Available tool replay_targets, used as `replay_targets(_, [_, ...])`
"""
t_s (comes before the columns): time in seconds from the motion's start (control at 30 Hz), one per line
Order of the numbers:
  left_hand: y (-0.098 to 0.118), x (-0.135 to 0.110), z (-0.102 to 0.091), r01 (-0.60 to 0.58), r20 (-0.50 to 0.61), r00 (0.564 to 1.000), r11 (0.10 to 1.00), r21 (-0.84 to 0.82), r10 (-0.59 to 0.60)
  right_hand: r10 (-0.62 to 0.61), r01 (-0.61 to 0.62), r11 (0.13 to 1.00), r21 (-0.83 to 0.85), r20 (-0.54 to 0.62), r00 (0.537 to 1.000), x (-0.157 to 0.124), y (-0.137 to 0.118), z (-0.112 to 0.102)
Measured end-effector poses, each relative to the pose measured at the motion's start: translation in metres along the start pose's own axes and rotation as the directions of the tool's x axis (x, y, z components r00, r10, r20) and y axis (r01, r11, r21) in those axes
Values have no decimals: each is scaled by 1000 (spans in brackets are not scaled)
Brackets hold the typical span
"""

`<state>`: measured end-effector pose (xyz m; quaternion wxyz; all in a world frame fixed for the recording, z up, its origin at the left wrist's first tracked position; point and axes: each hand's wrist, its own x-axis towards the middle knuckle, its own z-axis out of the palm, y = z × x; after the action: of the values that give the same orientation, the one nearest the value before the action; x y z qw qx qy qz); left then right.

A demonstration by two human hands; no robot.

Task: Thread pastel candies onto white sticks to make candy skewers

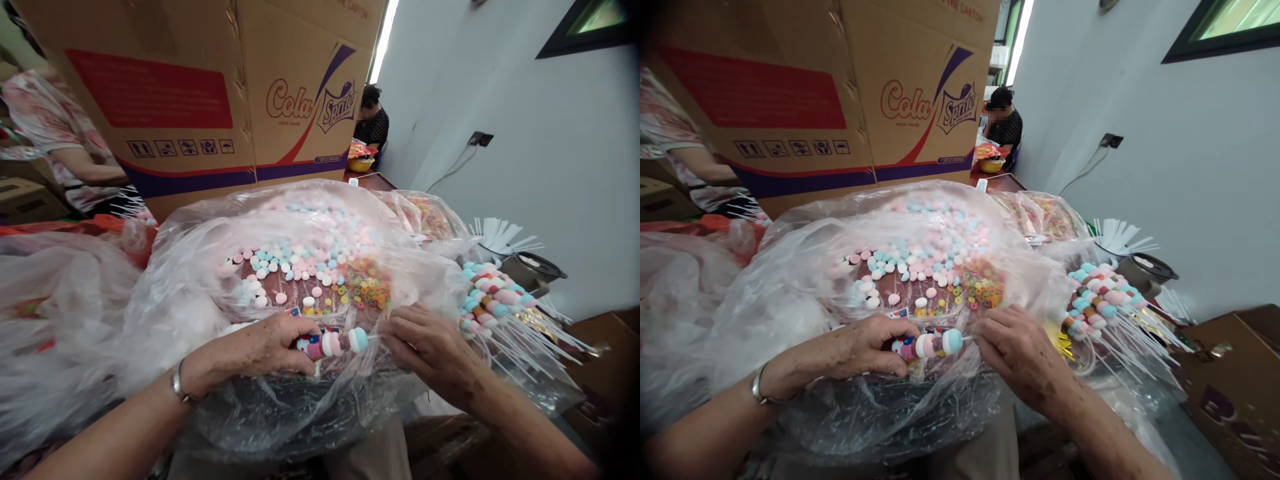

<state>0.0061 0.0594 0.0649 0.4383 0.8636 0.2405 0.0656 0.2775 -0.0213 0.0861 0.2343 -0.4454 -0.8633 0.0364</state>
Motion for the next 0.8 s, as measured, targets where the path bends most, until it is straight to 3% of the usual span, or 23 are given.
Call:
replay_targets(0.17, [5, 0, 2, -39, -7, 999, 998, 52, 39, 208, -245, 952, 181, 203, 957, -1, -8, 12])
replay_targets(0.33, [5, 0, 0, 12, 12, 1000, 1000, 2, -12, 316, -342, 917, 203, 152, 937, -1, -7, 10])
replay_targets(0.4, [4, 1, 0, 48, 17, 999, 998, -42, -47, 291, -318, 928, 193, 156, 944, -1, -7, 12])
replay_targets(0.5, [6, 3, 2, 12, -1, 1000, 999, -51, -12, 190, -213, 966, 146, 154, 970, -1, -7, 22])
replay_targets(0.6, [9, 5, 4, -14, 2, 1000, 998, -58, 14, 81, -82, 996, 32, 31, 996, 0, -5, 31])
replay_targets(0.7, [7, 4, 5, 56, -20, 998, 996, -75, -58, 3, -7, 999, -44, -86, 996, 0, 0, 28])
replay_targets(0.8, [0, 1, 3, 148, -60, 986, 985, -92, -154, -45, 38, 997, -65, -112, 993, 1, 4, 20])
